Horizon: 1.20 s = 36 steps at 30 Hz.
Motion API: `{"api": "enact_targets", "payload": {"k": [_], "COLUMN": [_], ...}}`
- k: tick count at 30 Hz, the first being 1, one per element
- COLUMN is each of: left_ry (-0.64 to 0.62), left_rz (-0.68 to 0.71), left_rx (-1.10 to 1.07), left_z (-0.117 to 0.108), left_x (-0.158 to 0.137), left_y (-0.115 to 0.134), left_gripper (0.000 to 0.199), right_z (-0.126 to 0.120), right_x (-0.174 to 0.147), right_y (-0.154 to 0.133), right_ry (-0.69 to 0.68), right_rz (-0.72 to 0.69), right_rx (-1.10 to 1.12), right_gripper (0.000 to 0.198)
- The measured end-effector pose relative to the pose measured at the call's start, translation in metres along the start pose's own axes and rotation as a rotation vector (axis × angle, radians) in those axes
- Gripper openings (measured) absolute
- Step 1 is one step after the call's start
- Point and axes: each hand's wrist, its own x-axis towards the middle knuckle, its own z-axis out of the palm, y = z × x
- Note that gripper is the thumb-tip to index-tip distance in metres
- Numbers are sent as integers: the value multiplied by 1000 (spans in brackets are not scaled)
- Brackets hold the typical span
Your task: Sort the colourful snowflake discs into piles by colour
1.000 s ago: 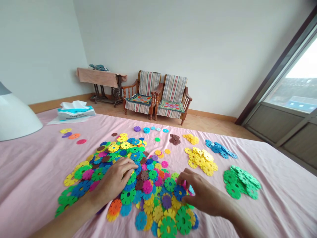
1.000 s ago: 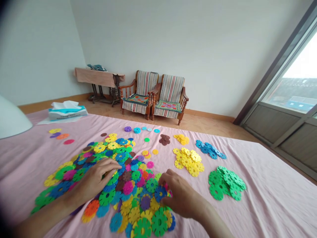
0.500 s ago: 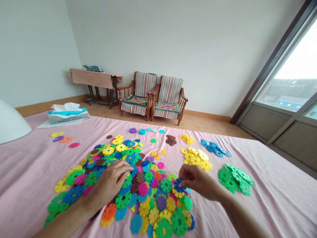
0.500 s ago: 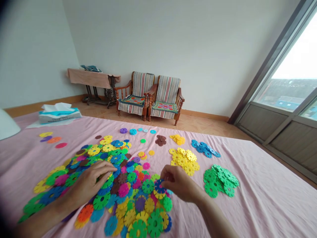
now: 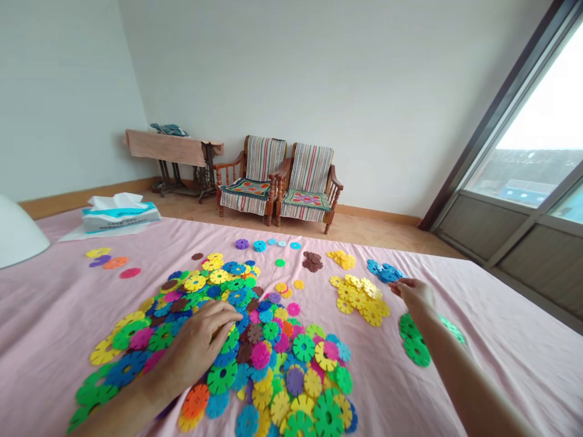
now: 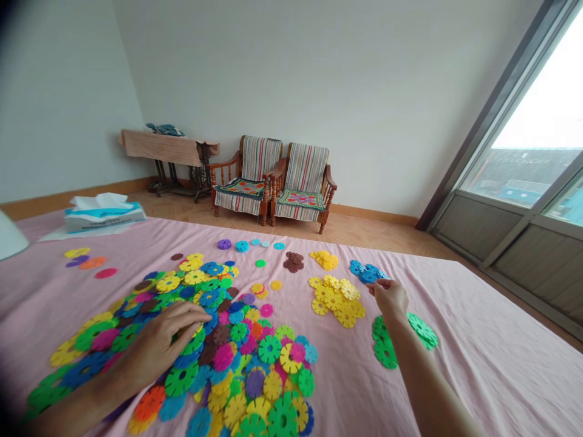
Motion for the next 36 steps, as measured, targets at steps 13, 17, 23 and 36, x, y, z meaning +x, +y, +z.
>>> {"api": "enact_targets", "payload": {"k": [13,17,23,36], "left_ry": [5,11,-7,-32], "left_rz": [5,9,5,-33], "left_rx": [41,41,28,22], "left_z": [-1,0,1,-5], "left_x": [0,-1,-1,2], "left_y": [-1,-3,-4,9], "left_gripper": [21,20,21,22], "right_z": [40,33,28,21], "right_x": [-135,-171,-175,-169], "right_y": [-59,-82,-79,-80], "right_ry": [-768,-898,-917,-881], "right_rz": [-465,-580,-625,-644], "right_rx": [-185,-361,-422,-432], "right_gripper": [9,9,18,14]}}
